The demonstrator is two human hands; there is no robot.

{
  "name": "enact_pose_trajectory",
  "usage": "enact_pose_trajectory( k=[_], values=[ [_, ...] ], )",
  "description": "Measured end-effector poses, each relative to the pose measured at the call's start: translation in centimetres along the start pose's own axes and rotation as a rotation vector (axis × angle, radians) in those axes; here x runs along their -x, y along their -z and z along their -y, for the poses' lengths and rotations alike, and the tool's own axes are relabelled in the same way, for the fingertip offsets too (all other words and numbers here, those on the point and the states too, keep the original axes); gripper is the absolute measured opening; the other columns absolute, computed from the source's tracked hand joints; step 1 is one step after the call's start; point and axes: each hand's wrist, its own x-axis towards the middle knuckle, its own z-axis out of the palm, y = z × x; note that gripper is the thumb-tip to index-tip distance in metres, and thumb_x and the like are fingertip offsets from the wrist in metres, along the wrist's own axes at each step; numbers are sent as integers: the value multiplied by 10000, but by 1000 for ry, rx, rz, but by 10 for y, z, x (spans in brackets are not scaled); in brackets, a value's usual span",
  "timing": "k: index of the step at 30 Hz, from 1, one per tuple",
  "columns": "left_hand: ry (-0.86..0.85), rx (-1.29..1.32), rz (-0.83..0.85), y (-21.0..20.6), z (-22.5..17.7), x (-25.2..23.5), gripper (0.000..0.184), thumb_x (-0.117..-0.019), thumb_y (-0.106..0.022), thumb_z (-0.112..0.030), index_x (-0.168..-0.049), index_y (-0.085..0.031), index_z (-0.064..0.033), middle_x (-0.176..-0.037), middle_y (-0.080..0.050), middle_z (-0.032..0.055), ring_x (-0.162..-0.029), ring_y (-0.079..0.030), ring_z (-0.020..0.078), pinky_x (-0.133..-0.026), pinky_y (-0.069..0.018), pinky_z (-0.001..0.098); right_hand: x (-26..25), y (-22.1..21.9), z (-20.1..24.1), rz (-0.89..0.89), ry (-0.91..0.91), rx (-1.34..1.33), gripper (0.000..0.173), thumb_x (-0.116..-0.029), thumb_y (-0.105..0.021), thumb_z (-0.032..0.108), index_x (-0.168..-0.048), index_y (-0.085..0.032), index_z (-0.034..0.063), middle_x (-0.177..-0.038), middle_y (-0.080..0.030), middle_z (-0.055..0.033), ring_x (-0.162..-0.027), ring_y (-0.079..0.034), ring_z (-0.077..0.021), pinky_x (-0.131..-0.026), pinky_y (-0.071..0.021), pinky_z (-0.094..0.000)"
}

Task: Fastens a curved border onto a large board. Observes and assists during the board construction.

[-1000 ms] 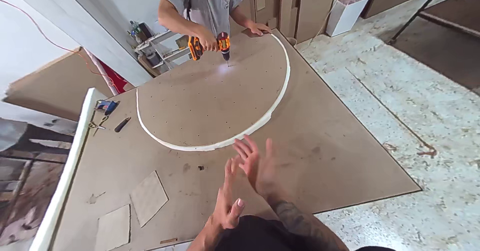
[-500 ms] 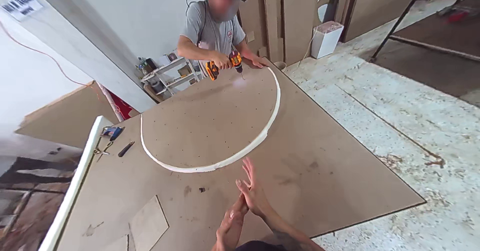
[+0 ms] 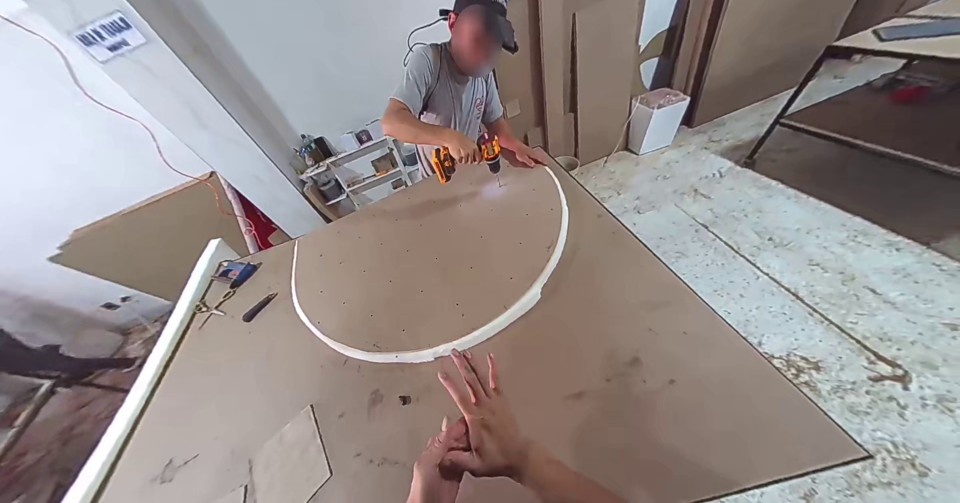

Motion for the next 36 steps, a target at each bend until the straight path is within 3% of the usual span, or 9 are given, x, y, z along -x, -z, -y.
enact_pose_trajectory(
  k=[4, 9, 15, 19, 22, 25, 30, 33, 36],
  values=[
    [-27, -45, 41, 7, 23, 4, 747, -1022, -442, -588, -1407, -546, 43, -1366, -652, 150, -1269, -618, 206, -1117, -466, 400, 20, -5, -9, 5, -139, -128, 1015, -868, -318, 857, -1610, -342, 165, -1700, -229, -147, -1584, -151, -348, -1220, -70, -742],
    [-99, 21, 169, 5, 39, 3, 647, -999, -507, -613, -1321, -680, -78, -1316, -696, 100, -1286, -615, 200, -1157, -426, 392, 21, 8, -16, -46, -391, -356, 1051, -933, -214, 829, -1634, -212, 46, -1710, -188, -146, -1596, -76, -328, -1221, -81, -752],
    [-131, -1, 358, 15, 25, 5, 609, -1016, -483, -594, -1340, -691, -122, -1407, -638, 132, -1367, -554, 255, -1201, -377, 418, 17, 15, -23, -147, -68, -434, 1007, -918, -277, 828, -1584, -305, 74, -1685, -224, -207, -1572, -170, -384, -1253, -165, -667],
    [-56, -25, 228, 24, -21, 9, 937, -941, -350, -786, -1420, -591, -17, -1315, -667, 243, -1260, -633, 362, -1127, -464, 468, 23, 10, -55, -100, -109, -353, 1001, -931, -275, 815, -1563, -371, 45, -1688, -177, -243, -1564, -205, -380, -1244, -184, -672],
    [-158, 64, 58, 33, -32, -3, 908, -972, -359, -739, -1554, -400, -44, -1522, -502, 230, -1404, -501, 370, -1172, -408, 493, 10, 14, -53, -168, -278, -382, 949, -993, -274, 738, -1554, -359, -23, -1682, -194, -243, -1550, -270, -329, -1230, -351, -519],
    [-155, 157, 5, 20, -14, -12, 936, -976, -301, -749, -1618, -247, -71, -1558, -454, 233, -1433, -464, 367, -1181, -391, 492, -10, 27, -7, -98, -287, -422, 868, -967, -530, 653, -1531, -417, 3, -1647, -326, -190, -1524, -341, -263, -1214, -392, -461],
    [-106, 128, 157, 6, -20, -8, 1096, -868, -308, -885, -1661, -89, -162, -1539, -455, 280, -1404, -492, 413, -1172, -405, 526, -9, 27, 12, 105, -251, -265, 735, -741, -807, 676, -1293, -686, 208, -1277, -643, -52, -1206, -584, -226, -1011, -491, -506],
    [-179, -220, 315, 27, -29, -2, 1179, -818, -210, -940, -1662, 32, -153, -1436, -554, 311, -1306, -568, 488, -1128, -440, 605, 12, 36, -4, 191, -177, -352, 241, -841, -820, 305, -984, -757, 121, -846, -719, -39, -798, -697, -164, -757, -598, -375],
    [-180, -290, 372, 36, -36, 1, 1161, -827, -217, -924, -1659, 69, -167, -1472, -525, 298, -1343, -540, 478, -1152, -427, 591, 18, 49, -4, 166, -190, -482, 441, -841, -843, 406, -1129, -749, 85, -784, -686, -20, -659, -601, -63, -627, -536, -221]
  ],
)
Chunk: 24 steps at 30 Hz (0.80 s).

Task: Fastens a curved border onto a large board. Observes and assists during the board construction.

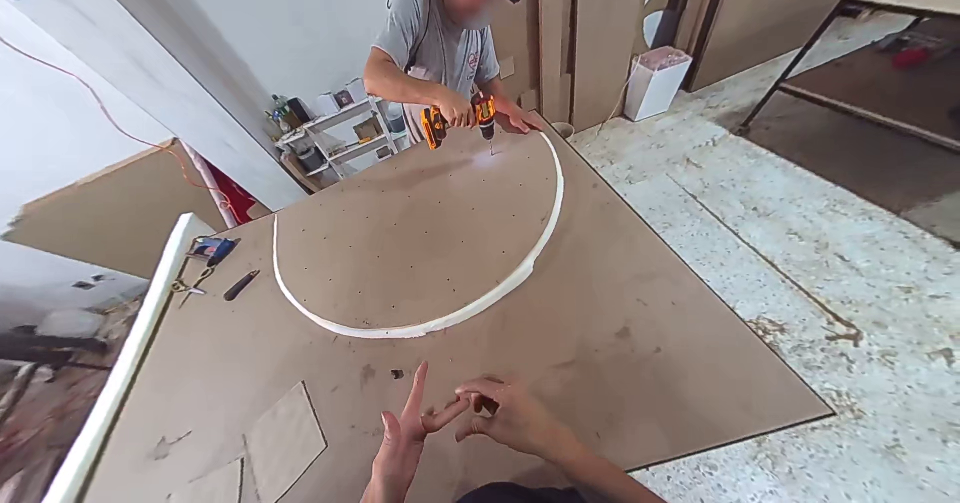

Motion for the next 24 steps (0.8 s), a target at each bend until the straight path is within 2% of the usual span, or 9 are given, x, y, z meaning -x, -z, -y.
enact_pose_trajectory(
  k=[2, 6, 9, 13, 15, 17, 19, 21, 24],
  values=[
    [34, 70, 5, -4, 6, 2, 1155, -822, -238, -930, -1665, 33, -189, -1473, -531, 287, -1349, -542, 457, -1149, -428, 574, 3, -1, 9, -31, 16, -31, 466, -836, -850, 395, -1151, -737, 72, -854, -713, -29, -687, -604, -48, -646, -535, -205],
    [21, 228, -48, -17, 19, -1, 1140, -842, -270, -911, -1667, -42, -158, -1395, -597, 281, -1239, -640, 382, -1104, -472, 519, 8, -1, 13, -6, 86, -71, 195, -950, -746, 235, -1000, -748, 47, -901, -739, -48, -839, -705, -93, -797, -596, -260],
    [81, 216, -51, -18, 21, 3, 1146, -826, -249, -927, -1660, -165, -145, -1409, -596, 255, -1223, -654, 348, -1083, -490, 507, 17, 9, 15, 193, 47, -138, 174, -1015, -657, 214, -1050, -736, 63, -929, -751, -40, -822, -708, -96, -788, -599, -281],
    [193, -42, -176, -20, 19, 12, 1116, -882, -98, -877, -1555, -430, -50, -1186, -720, 254, -1056, -735, 333, -1011, -542, 527, 29, 9, 12, 349, 75, -184, 223, -1052, -536, 80, -1193, -704, 40, -979, -745, -88, -889, -722, -163, -864, -598, -345],
    [183, -104, -205, -21, 21, 10, 1070, -916, -119, -847, -1586, -365, -50, -1219, -712, 247, -1140, -707, 340, -1072, -502, 531, 27, 8, 9, 297, 47, -125, 219, -1023, -591, 95, -1210, -683, 29, -1010, -731, -107, -929, -711, -185, -895, -586, -357],
    [165, -41, -171, -28, 25, 8, 1040, -922, -187, -844, -1654, -168, -106, -1401, -615, 238, -1317, -594, 354, -1141, -432, 523, 26, 2, 8, 152, -61, -57, 358, -945, -755, 297, -1196, -709, 46, -939, -724, -84, -810, -685, -141, -781, -594, -311],
    [149, 49, -156, -38, 27, 7, 1059, -913, -229, -848, -1659, -105, -107, -1418, -599, 241, -1322, -589, 338, -1150, -426, 511, 26, -3, 8, 65, -134, -68, 362, -892, -802, 352, -1104, -751, 63, -907, -743, -47, -773, -686, -90, -744, -596, -274],
    [165, 97, -159, -38, 23, 8, 1109, -880, -219, -883, -1648, -186, -84, -1310, -654, 277, -1204, -664, 351, -1096, -474, 520, 24, 2, 12, 139, -109, -124, 246, -939, -757, 282, -1003, -753, 45, -896, -744, -56, -805, -700, -103, -768, -595, -285],
    [264, 53, -133, -39, 16, 19, 1179, -833, -105, -925, -1580, -383, -56, -1162, -729, 240, -1046, -731, 293, -990, -547, 488, 33, 3, 21, 325, 25, -152, 209, -1007, -665, 205, -1062, -736, 17, -973, -752, -109, -902, -729, -175, -852, -597, -343]
  ],
)
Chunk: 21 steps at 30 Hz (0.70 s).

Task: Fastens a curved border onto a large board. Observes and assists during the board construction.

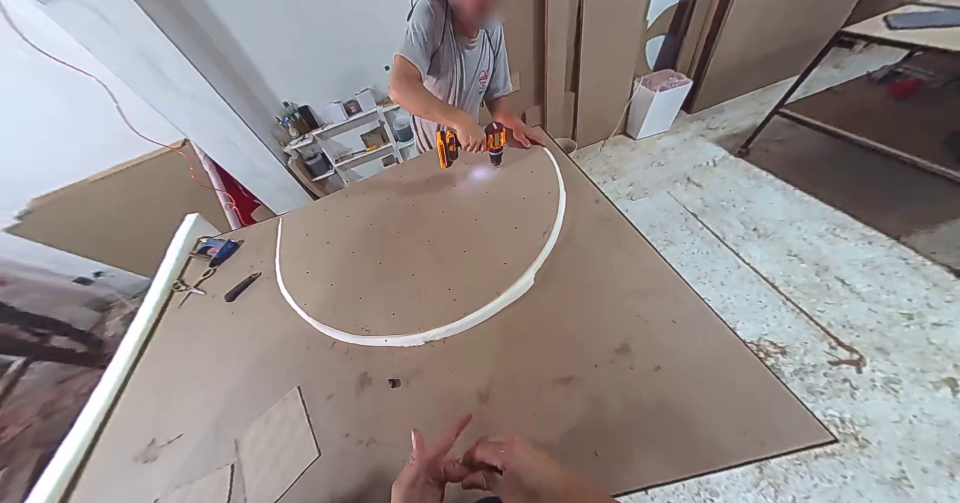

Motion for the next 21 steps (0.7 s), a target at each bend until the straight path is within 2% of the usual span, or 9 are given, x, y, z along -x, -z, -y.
enact_pose_trajectory(
  k=[4, 7, 11, 13, 15, 17, 19, 20, 21],
  values=[
    [54, 55, 54, -1, 3, 10, 1161, -865, -92, -895, -1548, -422, -16, -1223, -701, 269, -1120, -709, 355, -1052, -515, 534, 9, -1, 5, 149, 62, -51, 186, -1014, -609, 90, -1088, -730, -32, -976, -753, -163, -888, -739, -239, -842, -594, -402],
    [59, 106, 82, 0, 4, 12, 1154, -863, -85, -897, -1552, -429, -37, -1162, -727, 257, -1094, -722, 343, -1045, -522, 522, 12, 2, 10, 216, 50, -79, 220, -1027, -553, 40, -1160, -703, -52, -947, -734, -184, -852, -725, -271, -823, -594, -420],
    [54, 147, 48, 2, 6, 12, 1140, -862, -95, -900, -1587, -374, -65, -1169, -719, 264, -1091, -715, 335, -1038, -520, 511, 13, 8, 12, 229, 5, -92, 311, -1050, -495, 18, -1328, -627, -24, -1102, -707, -208, -979, -709, -296, -909, -575, -448],
    [53, 346, 69, 2, 9, 11, 1121, -849, -246, -915, -1629, -274, -110, -1404, -594, 276, -1319, -581, 374, -1148, -427, 502, 14, 10, 11, 77, -75, -89, 396, -1028, -561, 50, -1424, -573, 31, -1212, -688, -175, -1010, -708, -238, -922, -594, -417],
    [-10, 519, 93, -2, 17, 7, 1076, -851, -405, -872, -1647, -218, -174, -1576, -444, 205, -1457, -434, 340, -1194, -359, 476, 9, 9, 8, -193, -161, -108, 494, -982, -705, 173, -1447, -559, 95, -1280, -683, -88, -969, -727, -144, -850, -637, -347],
    [-189, 444, 110, -9, 30, 2, 1032, -897, -395, -826, -1667, -125, -194, -1664, -314, 146, -1523, -331, 294, -1218, -317, 449, 1, 8, 5, -418, -292, -270, 517, -901, -806, 186, -1366, -601, 88, -1184, -728, -36, -832, -746, -144, -736, -666, -339],
    [-387, 166, 53, -19, 35, -7, 1044, -932, -336, -804, -1663, -22, -129, -1689, -229, 174, -1563, -232, 306, -1260, -242, 463, -8, 8, 5, -555, -401, -459, 359, -857, -839, 126, -1165, -678, 37, -955, -764, -85, -717, -743, -215, -646, -664, -375],
    [-456, 35, 1, -23, 35, -12, 1087, -926, -338, -811, -1648, -4, -70, -1678, -238, 200, -1563, -228, 309, -1268, -230, 457, -12, 6, 5, -581, -424, -534, 258, -867, -825, 109, -1074, -715, 1, -864, -757, -119, -670, -730, -231, -615, -650, -379],
    [-500, -56, -4, -19, 38, -16, 1085, -925, -331, -818, -1652, -9, -80, -1683, -237, 187, -1568, -218, 304, -1275, -216, 464, -15, 4, 6, -589, -431, -593, 194, -892, -796, 101, -1024, -730, -26, -813, -745, -139, -648, -720, -229, -605, -642, -373]
  ],
)
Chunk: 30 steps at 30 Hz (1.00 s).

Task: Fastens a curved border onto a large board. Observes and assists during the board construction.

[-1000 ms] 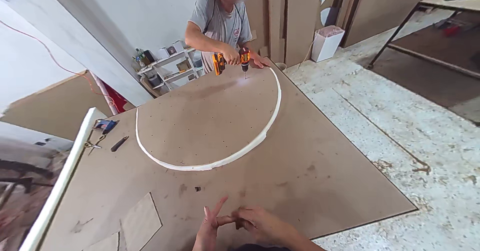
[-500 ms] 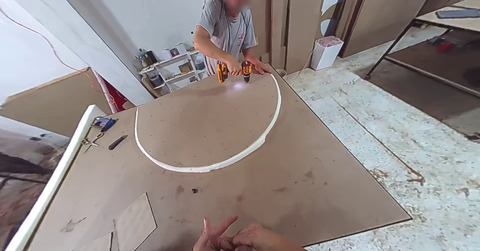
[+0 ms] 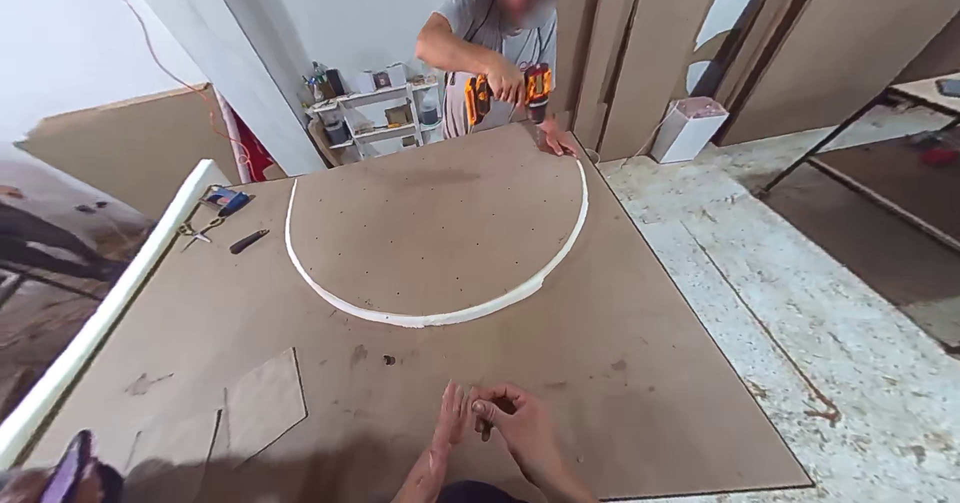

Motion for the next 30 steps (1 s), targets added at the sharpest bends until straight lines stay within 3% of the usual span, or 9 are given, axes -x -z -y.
enact_pose_trajectory(
  k=[3, 9, 15, 19, 21, 24, 26, 28, 30],
  values=[
    [-5, -209, 66, 6, -10, -1, 1033, -957, -237, -807, -1654, 51, -100, -1708, -173, 165, -1584, -138, 332, -1276, -165, 561, 0, -12, -5, 13, 1, -121, 153, -950, -707, 63, -1037, -728, -61, -811, -732, -153, -669, -709, -205, -640, -633, -350],
    [32, -423, 99, 11, -21, 6, 912, -1002, -126, -741, -1665, -15, -125, -1728, -153, 63, -1599, -48, 302, -1227, -49, 738, 3, -18, -21, -21, -5, -134, 123, -954, -658, -1, -1038, -709, -75, -815, -725, -165, -666, -706, -206, -644, -633, -353],
    [-18, -752, 49, 14, -22, 9, 768, -1050, -113, -646, -1640, -268, -179, -1659, -359, -29, -1571, -209, 155, -1211, 44, 744, 8, -10, -21, 51, 6, 319, 117, -976, -636, 96, -1024, -705, 14, -780, -740, -54, -618, -710, -169, -584, -636, -328],
    [-46, -936, 6, 18, -20, 12, 752, -1044, -110, -657, -1541, -472, -225, -1563, -504, -56, -1517, -343, 127, -1238, 12, 710, 10, -10, -21, 140, -46, 571, 126, -986, -623, 173, -1021, -700, 80, -758, -723, 30, -633, -702, -92, -611, -633, -295],
    [-58, -971, -15, 18, -20, 13, 738, -1046, -124, -653, -1539, -474, -231, -1562, -505, -55, -1511, -354, 128, -1233, 14, 713, 9, -11, -23, 176, -59, 535, 138, -997, -605, 193, -1024, -692, 89, -782, -724, 31, -680, -708, -94, -653, -630, -300],
    [-8, -922, -26, 17, -24, 13, 793, -1038, -126, -669, -1638, -283, -175, -1677, -321, -39, -1578, -180, 150, -1214, 61, 740, 9, -14, -27, 183, -52, 204, 175, -1000, -617, 118, -1112, -665, -9, -934, -745, -114, -816, -741, -241, -766, -650, -408],
    [34, -871, -35, 17, -25, 14, 850, -1021, -135, -702, -1656, -201, -141, -1721, -193, -9, -1598, -69, 180, -1203, 80, 758, 8, -17, -26, 176, -26, 87, 414, -1008, -629, 132, -1371, -534, -43, -1150, -715, -174, -954, -734, -310, -837, -643, -464],
    [45, -770, -36, 16, -22, 13, 906, -1000, -131, -739, -1661, -149, -120, -1732, -137, 26, -1601, -39, 210, -1213, 44, 753, 6, -22, -23, 187, 41, 154, 543, -1045, -557, 181, -1534, -410, -4, -1380, -636, -136, -1154, -683, -260, -963, -603, -427],
    [2, -612, -13, 13, -16, 9, 940, -997, -118, -746, -1658, -94, -79, -1728, -142, 72, -1596, -101, 219, -1260, -50, 677, 6, -35, -22, 166, 109, 234, 550, -1076, -506, 228, -1559, -389, -8, -1530, -531, -122, -1352, -569, -174, -1122, -503, -351]
  ],
)
